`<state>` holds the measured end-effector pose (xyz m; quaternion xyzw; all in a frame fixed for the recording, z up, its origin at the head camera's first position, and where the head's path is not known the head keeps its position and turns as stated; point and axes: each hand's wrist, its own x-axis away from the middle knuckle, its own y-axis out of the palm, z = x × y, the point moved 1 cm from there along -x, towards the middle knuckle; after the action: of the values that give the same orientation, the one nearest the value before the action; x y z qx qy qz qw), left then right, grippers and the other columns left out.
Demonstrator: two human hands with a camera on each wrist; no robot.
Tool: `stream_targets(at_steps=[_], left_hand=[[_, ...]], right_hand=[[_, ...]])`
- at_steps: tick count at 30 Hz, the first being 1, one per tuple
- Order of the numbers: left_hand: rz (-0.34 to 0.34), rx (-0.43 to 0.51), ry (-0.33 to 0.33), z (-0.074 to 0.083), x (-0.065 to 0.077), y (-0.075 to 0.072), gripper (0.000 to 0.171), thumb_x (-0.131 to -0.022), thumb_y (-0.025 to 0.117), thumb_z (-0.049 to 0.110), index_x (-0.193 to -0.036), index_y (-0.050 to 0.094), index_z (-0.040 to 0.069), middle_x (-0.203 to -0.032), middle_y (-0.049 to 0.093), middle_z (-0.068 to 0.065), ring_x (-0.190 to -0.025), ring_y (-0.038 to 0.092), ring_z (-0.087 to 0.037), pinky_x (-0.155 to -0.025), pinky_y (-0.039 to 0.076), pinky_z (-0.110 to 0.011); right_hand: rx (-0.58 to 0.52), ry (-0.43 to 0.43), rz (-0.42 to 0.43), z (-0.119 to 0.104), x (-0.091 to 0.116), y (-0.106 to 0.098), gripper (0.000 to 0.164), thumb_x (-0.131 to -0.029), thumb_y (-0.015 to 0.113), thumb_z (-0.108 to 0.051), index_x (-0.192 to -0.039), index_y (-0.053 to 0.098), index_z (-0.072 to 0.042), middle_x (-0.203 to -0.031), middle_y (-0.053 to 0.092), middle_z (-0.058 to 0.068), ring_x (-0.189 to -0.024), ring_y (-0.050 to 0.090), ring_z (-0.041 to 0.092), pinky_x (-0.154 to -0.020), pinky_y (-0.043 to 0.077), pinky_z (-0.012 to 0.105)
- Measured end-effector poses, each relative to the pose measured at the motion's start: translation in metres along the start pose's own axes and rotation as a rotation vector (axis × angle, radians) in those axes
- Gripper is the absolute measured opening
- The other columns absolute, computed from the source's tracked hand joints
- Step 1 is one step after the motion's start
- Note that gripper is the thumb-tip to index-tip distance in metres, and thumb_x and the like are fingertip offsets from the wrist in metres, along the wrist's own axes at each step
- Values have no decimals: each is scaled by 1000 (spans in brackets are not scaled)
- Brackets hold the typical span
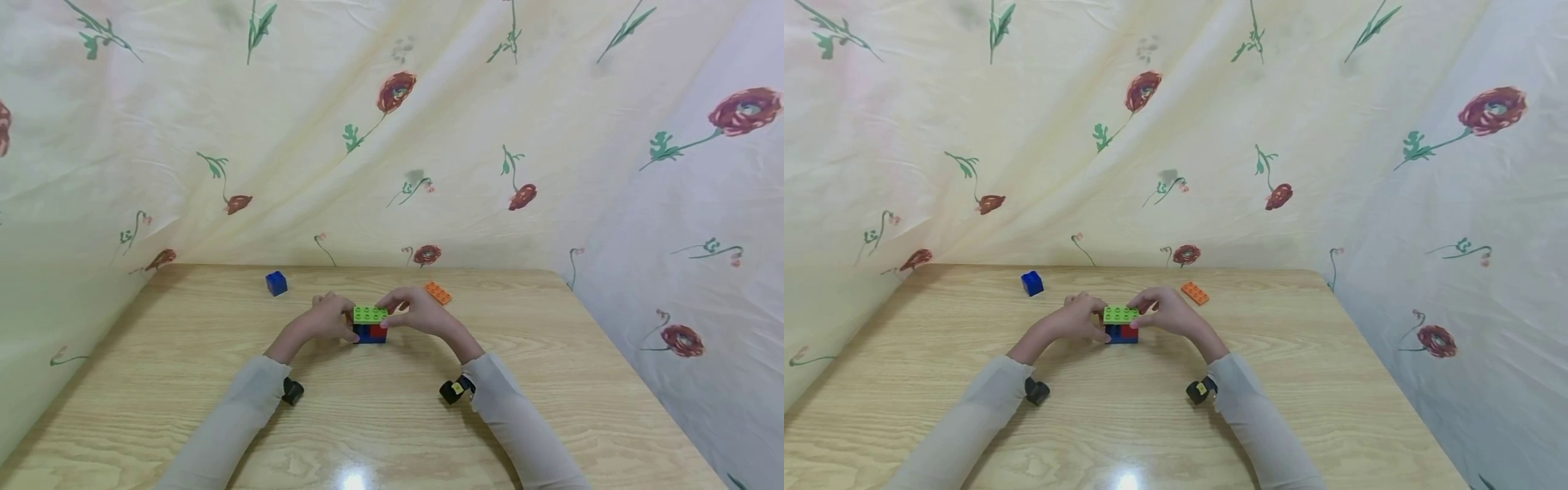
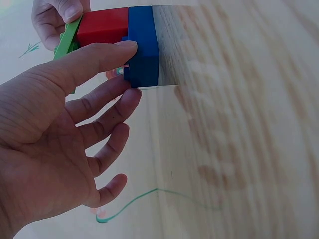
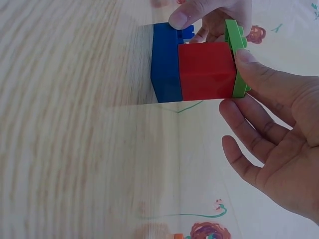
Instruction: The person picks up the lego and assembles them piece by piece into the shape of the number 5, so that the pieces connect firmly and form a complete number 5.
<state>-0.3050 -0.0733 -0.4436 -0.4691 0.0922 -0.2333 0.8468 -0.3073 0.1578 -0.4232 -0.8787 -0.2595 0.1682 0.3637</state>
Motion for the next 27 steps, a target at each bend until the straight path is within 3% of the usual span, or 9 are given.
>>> stream_targets(at_steps=[27], left_hand=[[4, 20, -6, 1, 1, -1, 21, -80, 89, 23, -90, 72, 14, -92, 70, 5, -100, 45, -22, -90, 24, -43]], right_hand=[[14, 1, 4, -6, 1, 0, 30, -87, 82, -21, -116, 77, -13, -108, 75, 0, -97, 66, 16, -91, 51, 39]])
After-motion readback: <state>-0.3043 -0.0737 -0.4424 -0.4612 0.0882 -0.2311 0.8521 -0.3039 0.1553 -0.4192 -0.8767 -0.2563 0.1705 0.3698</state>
